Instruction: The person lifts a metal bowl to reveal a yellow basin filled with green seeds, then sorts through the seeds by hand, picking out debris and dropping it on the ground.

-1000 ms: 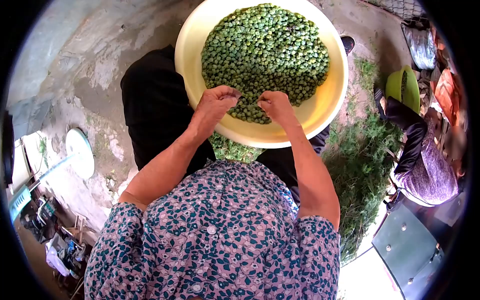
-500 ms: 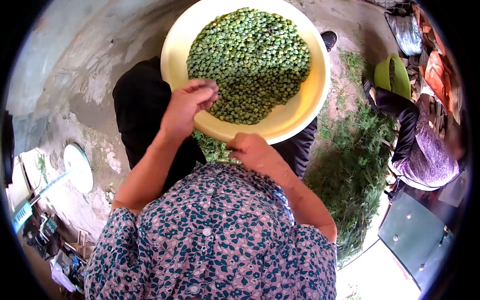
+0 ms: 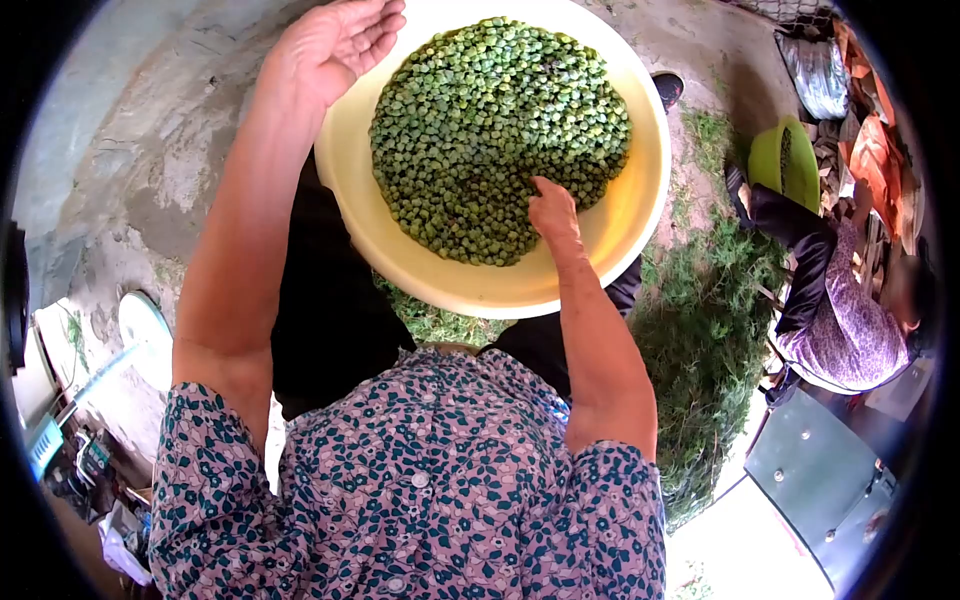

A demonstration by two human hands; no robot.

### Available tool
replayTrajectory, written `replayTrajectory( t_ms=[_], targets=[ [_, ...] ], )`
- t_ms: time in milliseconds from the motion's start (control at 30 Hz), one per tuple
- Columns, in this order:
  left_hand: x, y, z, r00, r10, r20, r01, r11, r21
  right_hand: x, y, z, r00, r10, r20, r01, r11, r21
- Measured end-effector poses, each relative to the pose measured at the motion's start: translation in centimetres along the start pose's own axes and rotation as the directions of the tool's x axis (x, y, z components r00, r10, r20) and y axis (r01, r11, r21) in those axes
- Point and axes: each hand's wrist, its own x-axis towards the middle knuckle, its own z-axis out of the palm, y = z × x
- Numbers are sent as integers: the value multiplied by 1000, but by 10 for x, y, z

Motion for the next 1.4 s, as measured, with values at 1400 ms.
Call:
replayTrajectory(
  t_ms=[1400],
  targets=[
    [6, 5, 33, 999, -29, 26, 31, 996, -85, 18, -51, 39, 692, 679, -244, -180, 490, 853]
  ],
)
